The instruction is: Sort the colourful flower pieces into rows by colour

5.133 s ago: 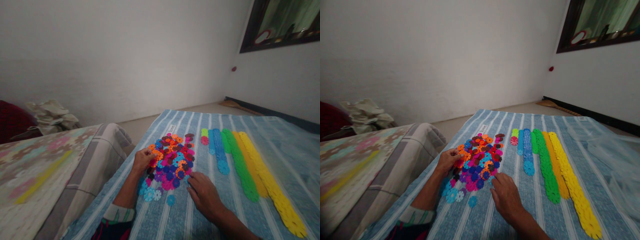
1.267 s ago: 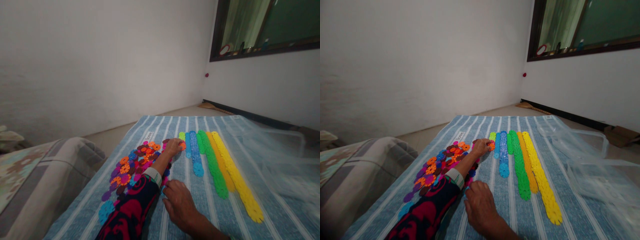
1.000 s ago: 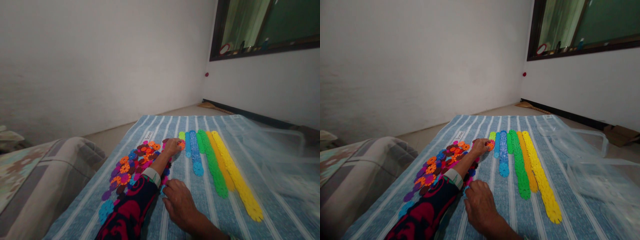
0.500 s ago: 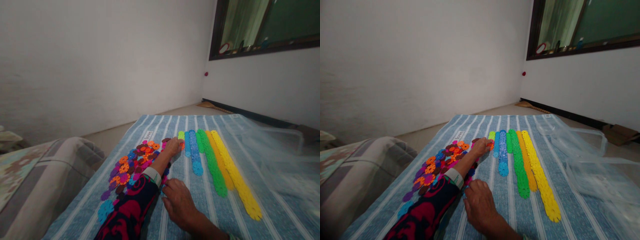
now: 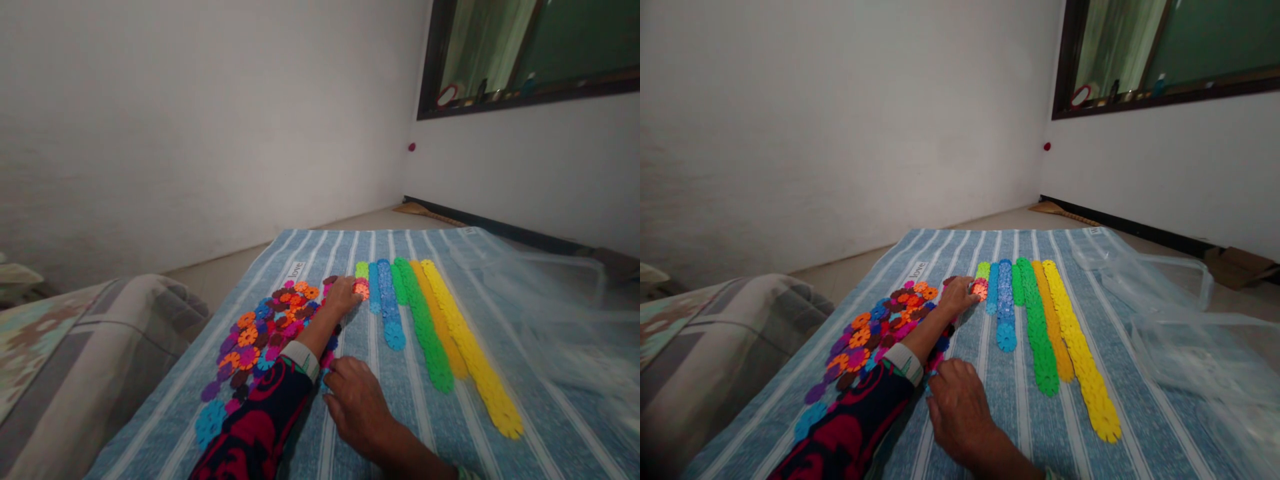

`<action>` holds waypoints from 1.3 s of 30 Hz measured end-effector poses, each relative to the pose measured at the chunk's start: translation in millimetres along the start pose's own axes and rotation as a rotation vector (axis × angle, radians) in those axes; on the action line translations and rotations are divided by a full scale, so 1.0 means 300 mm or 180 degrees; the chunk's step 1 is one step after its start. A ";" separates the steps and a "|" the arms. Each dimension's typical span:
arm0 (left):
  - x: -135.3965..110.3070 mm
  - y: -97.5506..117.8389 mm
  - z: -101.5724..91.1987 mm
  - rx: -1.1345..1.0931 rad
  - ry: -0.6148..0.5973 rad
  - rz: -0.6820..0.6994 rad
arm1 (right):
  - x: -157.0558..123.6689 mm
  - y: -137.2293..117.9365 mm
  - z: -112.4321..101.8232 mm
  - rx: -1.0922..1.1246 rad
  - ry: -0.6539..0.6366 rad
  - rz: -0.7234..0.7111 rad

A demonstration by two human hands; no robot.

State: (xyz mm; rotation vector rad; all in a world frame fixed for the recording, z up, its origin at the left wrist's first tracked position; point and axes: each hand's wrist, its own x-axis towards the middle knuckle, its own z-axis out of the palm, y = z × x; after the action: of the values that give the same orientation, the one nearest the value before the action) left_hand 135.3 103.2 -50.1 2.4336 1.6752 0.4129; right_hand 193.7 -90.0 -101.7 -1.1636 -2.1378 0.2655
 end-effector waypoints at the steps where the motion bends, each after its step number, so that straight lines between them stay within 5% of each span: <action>1: 0.000 0.000 0.004 -0.0030 -0.0027 -0.0040 | 0.000 0.000 0.002 0.0004 0.0009 -0.0003; 39: -0.013 0.025 0.025 -0.0039 0.0059 0.0098 | 0.003 -0.002 -0.009 0.0023 -0.0009 0.0014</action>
State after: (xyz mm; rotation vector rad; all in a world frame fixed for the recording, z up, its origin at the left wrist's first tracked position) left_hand 143.1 97.0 -55.6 2.4569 1.6394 0.4498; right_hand 194.7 -90.0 -98.8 -1.1646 -2.1354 0.2767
